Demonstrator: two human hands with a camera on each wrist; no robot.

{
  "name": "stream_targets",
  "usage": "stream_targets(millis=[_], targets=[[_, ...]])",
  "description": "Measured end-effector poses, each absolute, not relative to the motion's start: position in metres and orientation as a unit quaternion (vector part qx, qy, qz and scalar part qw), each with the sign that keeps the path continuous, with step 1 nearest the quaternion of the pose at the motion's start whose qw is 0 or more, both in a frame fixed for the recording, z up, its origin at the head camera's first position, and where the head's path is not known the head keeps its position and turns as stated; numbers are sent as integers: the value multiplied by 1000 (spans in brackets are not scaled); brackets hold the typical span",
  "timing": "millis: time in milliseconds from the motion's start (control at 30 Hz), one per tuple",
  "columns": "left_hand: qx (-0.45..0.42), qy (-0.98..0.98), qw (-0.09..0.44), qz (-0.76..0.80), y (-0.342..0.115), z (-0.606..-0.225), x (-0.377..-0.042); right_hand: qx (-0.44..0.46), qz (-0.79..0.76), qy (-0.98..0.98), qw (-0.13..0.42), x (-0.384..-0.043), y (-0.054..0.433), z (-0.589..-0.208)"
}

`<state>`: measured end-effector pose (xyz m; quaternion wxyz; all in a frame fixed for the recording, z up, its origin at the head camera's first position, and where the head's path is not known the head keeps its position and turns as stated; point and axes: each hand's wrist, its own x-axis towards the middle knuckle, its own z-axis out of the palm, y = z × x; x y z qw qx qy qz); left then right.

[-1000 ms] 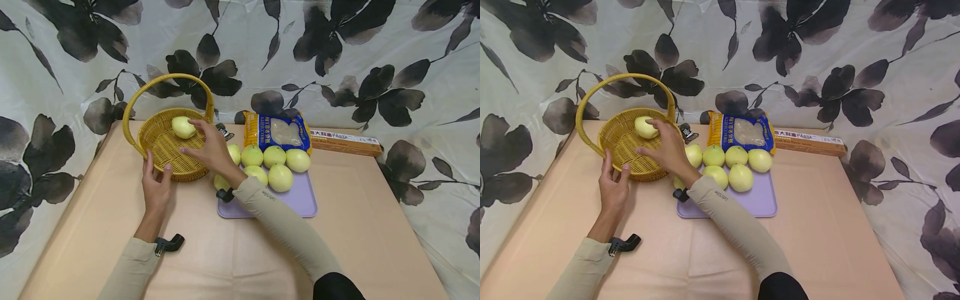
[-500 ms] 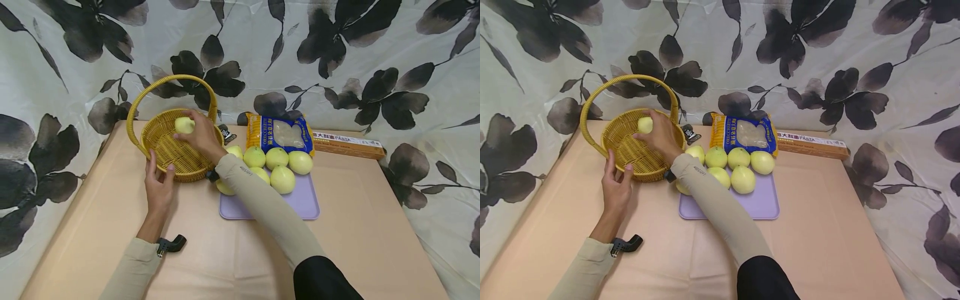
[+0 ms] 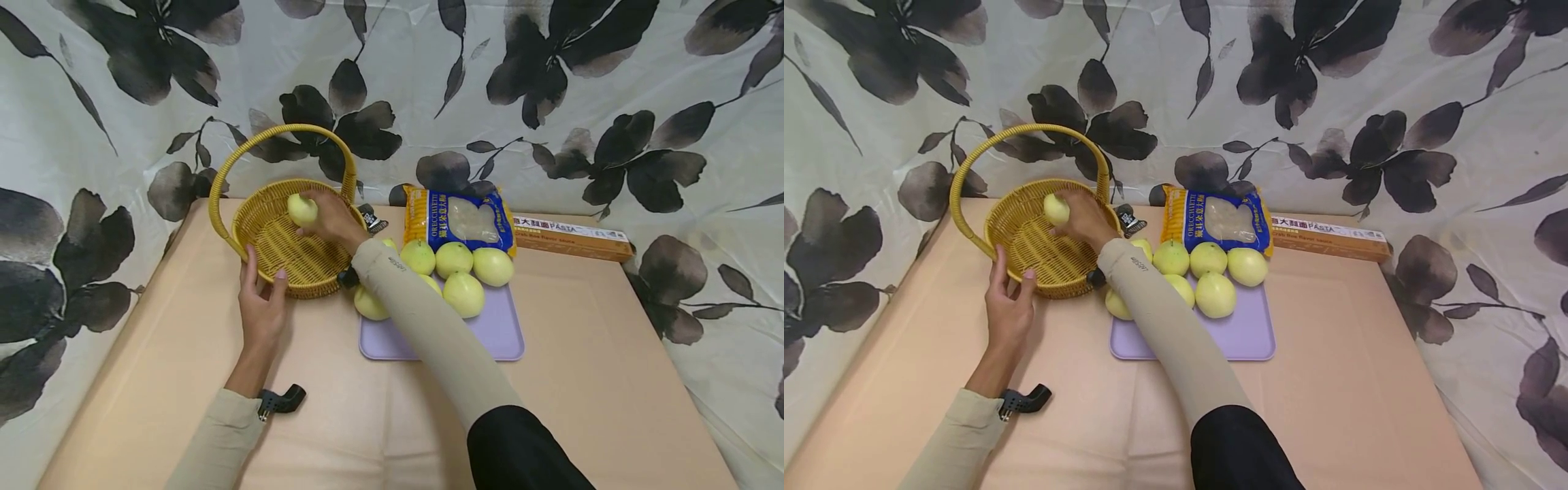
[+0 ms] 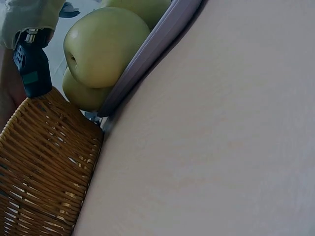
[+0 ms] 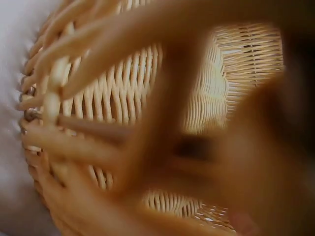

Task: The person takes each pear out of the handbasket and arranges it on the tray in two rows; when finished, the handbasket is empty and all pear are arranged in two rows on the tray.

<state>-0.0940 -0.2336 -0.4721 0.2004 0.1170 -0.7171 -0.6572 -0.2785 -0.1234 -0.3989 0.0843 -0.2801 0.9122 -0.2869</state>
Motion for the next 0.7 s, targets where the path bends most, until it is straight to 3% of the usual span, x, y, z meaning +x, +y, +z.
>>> stream_targets(millis=[200,500,700], targets=[[122,-721,197,-653,-233,-472,-93,-258,-311,911,81,-274,-125,-397],[120,-720,195,-655,-234,-472,-93,-329,-273,896,116,-270,-131,-400],[119,-712,196,-664,-233,-472,-94,-329,-254,902,120,-269,-131,-400]])
